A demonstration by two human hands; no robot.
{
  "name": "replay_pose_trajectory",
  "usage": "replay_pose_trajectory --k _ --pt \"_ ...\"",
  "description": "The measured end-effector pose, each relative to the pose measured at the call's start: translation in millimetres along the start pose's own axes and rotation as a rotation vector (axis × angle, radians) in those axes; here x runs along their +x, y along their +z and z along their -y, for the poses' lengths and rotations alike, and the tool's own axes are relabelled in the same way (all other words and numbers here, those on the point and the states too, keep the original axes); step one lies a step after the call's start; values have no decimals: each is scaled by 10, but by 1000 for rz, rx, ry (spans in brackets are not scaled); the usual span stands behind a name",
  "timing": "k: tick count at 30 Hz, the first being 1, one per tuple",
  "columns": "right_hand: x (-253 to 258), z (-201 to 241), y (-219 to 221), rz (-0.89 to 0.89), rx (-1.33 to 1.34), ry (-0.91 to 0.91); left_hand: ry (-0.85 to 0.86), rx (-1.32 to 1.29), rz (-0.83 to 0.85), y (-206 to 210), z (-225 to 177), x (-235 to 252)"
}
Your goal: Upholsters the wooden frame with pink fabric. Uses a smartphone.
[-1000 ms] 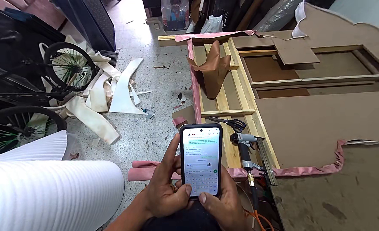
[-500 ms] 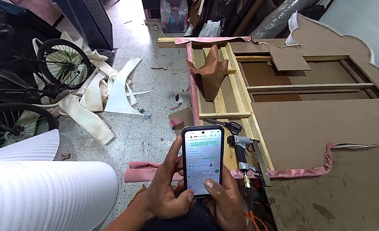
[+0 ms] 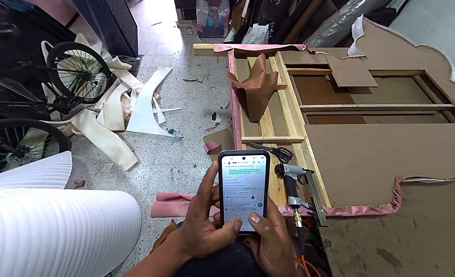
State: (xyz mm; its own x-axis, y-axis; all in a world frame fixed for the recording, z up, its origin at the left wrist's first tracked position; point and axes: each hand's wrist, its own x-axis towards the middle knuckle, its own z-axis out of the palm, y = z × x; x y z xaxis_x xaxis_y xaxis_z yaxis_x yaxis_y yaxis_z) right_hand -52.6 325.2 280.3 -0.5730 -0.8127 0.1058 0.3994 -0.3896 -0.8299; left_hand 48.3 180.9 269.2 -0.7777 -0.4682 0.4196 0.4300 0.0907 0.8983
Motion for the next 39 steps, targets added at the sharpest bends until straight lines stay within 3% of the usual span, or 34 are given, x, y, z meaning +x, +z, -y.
replay_pose_trajectory --k 4,14,21,30,39 --pt "-3 5 -23 30 6 -4 -5 24 -38 35 -7 28" --pt "24 13 -7 -57 -18 -11 58 43 66 1 19 -15" --pt "-43 29 -87 71 180 28 15 10 61 3 -27 -25" --pt "-108 42 -117 31 110 10 4 89 -33 160 -49 -59" --pt "-292 128 -184 140 33 78 -4 3 -2 218 -100 -219"
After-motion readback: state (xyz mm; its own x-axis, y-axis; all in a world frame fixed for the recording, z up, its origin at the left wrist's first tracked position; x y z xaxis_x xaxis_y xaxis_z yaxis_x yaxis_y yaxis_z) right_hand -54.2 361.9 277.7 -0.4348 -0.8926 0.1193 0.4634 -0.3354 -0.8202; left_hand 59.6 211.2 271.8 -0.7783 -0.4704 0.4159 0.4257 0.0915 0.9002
